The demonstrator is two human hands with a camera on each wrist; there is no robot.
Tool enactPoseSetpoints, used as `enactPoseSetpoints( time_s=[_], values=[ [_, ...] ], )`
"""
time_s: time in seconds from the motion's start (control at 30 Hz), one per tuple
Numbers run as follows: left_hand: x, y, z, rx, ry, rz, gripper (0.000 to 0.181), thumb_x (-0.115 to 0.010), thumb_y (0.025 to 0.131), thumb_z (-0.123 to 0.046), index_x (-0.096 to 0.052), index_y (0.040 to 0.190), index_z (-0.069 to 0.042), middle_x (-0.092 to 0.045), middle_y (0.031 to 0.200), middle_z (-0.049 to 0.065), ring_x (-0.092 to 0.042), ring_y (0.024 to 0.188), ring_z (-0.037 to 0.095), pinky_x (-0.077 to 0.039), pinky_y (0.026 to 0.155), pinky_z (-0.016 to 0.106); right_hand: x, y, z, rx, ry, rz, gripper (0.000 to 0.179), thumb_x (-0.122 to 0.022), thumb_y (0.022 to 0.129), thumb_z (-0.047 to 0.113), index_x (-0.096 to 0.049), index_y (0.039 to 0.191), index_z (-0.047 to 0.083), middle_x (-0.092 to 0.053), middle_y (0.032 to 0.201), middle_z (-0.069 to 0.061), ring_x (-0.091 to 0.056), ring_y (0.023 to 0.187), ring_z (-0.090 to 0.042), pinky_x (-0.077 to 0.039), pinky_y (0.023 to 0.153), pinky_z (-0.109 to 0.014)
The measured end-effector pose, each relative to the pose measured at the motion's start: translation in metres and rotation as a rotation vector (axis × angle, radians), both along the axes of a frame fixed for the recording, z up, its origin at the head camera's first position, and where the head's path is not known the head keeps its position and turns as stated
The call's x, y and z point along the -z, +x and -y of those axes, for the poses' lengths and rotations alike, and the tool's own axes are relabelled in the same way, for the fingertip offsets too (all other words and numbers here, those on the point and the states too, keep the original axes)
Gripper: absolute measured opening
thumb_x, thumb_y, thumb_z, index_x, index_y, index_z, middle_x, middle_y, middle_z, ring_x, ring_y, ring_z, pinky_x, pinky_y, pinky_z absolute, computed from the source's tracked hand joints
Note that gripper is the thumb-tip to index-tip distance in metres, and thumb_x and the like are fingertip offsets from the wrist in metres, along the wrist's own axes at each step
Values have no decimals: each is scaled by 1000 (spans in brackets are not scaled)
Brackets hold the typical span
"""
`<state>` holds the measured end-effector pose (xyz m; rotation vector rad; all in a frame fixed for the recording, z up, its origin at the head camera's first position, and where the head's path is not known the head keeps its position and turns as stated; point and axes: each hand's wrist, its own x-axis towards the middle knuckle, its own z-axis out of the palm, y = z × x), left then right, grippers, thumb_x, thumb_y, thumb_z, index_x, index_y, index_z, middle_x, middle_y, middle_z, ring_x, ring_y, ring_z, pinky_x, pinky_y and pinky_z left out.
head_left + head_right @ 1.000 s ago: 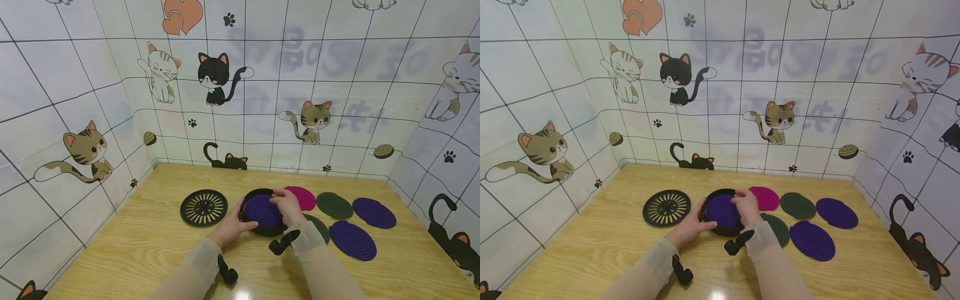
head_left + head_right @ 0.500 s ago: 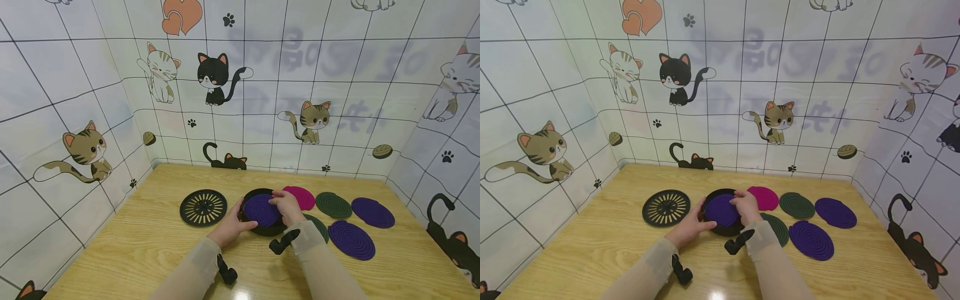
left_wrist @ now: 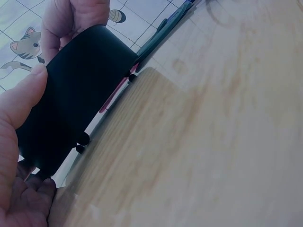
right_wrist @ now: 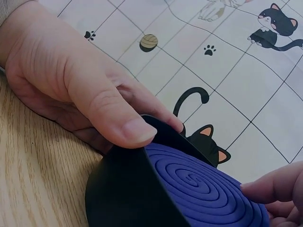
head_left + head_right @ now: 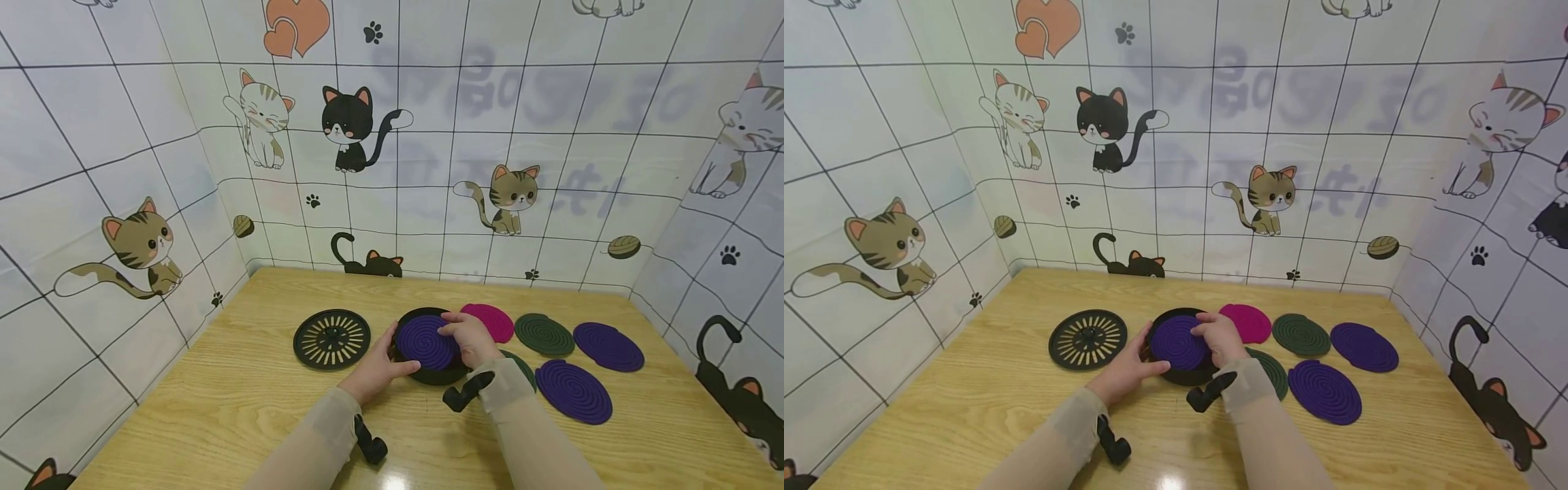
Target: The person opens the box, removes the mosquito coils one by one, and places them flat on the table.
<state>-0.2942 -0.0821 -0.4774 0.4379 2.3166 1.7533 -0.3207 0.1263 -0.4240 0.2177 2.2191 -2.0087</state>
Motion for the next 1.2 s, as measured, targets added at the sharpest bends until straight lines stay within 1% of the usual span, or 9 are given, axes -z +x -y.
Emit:
enactPoseSetpoints(
  time_s=[0.17,0.43,0.57,0.67,0.8,0.87,0.93,1.07,1.2],
  values=[
    [-1,0,0,-3,-9,3,103,-76,82,-40,-8,156,-20,-16,159,11,-26,141,34,-27,111,48,-1,-1,0,-15,14,7,48,-57,87,-6,-52,135,-3,-37,146,-24,-33,134,-38,-31,109,-49],
    [2,-3,0,-2,-21,-5,103,-76,82,-42,-7,156,-21,-17,159,10,-27,141,32,-27,111,47,-4,-1,2,-23,-7,37,49,-57,88,-4,-51,136,-1,-36,147,-23,-34,133,-36,-35,107,-47],
    [2,-3,0,-1,-9,-4,103,-76,82,-41,-8,156,-21,-17,158,9,-27,141,32,-28,111,47,-5,-1,2,-35,2,50,50,-57,89,0,-50,138,2,-37,146,-22,-37,130,-36,-36,103,-54],
    [3,-3,0,1,-1,-3,102,-76,83,-39,-7,156,-20,-18,158,10,-27,141,32,-27,111,47,-5,-1,3,-37,9,62,49,-57,90,1,-50,138,5,-40,144,-21,-43,124,-35,-41,95,-56],
    [3,-4,0,6,14,3,101,-75,85,-32,-6,156,-15,-18,158,14,-26,141,36,-26,111,50,-4,-3,4,-33,-6,71,51,-57,88,-3,-50,139,6,-45,138,-22,-51,111,-30,-51,79,-40],
    [3,-5,-1,8,22,8,100,-75,85,-30,-6,156,-13,-17,158,15,-25,141,37,-25,111,51,-4,-3,5,-33,-18,67,54,-56,87,-6,-49,140,5,-46,135,-22,-54,102,-27,-53,70,-33],
    [4,-5,-1,6,20,8,100,-75,85,-30,-6,156,-14,-17,158,15,-25,141,36,-25,112,50,-4,-3,5,-31,-22,62,57,-56,85,-8,-47,140,5,-47,132,-23,-57,94,-25,-53,64,-29],
    [4,-4,0,-1,-6,-3,101,-75,84,-38,-7,156,-20,-18,158,11,-26,141,33,-27,112,48,-4,-1,5,-23,-6,55,56,-58,84,-8,-47,138,2,-48,128,-23,-58,87,-22,-52,61,-27],
    [4,-3,1,-2,-14,-4,102,-76,82,-43,-8,156,-23,-18,158,9,-27,141,32,-27,111,48,-4,-1,5,-21,-1,61,53,-60,84,-7,-48,135,1,-49,127,-23,-58,91,-23,-52,64,-27]
  ],
)
